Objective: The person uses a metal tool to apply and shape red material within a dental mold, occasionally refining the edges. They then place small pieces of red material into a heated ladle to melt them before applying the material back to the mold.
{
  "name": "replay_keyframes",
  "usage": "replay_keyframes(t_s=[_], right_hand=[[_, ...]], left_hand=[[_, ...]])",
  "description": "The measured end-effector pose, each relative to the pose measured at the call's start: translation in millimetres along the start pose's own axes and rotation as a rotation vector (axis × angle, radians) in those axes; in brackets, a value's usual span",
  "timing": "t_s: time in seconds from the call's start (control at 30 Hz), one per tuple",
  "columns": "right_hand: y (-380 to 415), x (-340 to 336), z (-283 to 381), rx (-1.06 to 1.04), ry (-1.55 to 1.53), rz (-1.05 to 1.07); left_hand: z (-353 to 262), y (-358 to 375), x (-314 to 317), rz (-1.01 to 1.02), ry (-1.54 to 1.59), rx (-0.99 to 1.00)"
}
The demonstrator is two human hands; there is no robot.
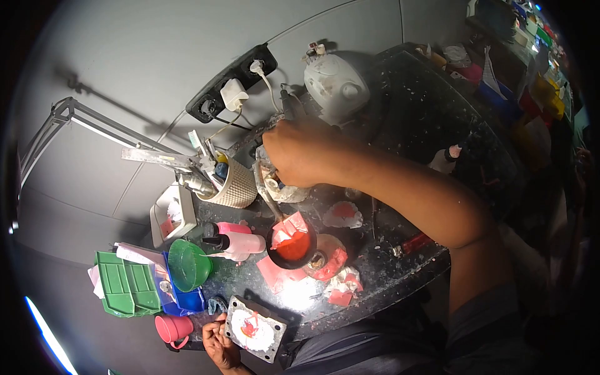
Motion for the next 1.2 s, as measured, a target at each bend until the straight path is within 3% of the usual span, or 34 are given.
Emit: replay_keyframes(t_s=[0.2,0.37,1.2], right_hand=[[1,-1,4,-0.013,0.091,0.062],[-5,10,-5,-0.002,-0.051,0.156],[2,4,6,0.174,0.049,0.104]], left_hand=[[-1,-1,-1,-0.021,0.007,0.002],[-1,0,-4,-0.011,0.014,-0.004],[0,-3,4,0.001,0.006,-0.007]])
Point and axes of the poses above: each hand's wrist, its own y-axis away from the middle knuckle, its own x-axis out of the palm, z = x × y, the point moved 8 cm from there along -y, towards the middle knuckle, and after that the axes turned 13 degrees about y, right-handed, at the moved point
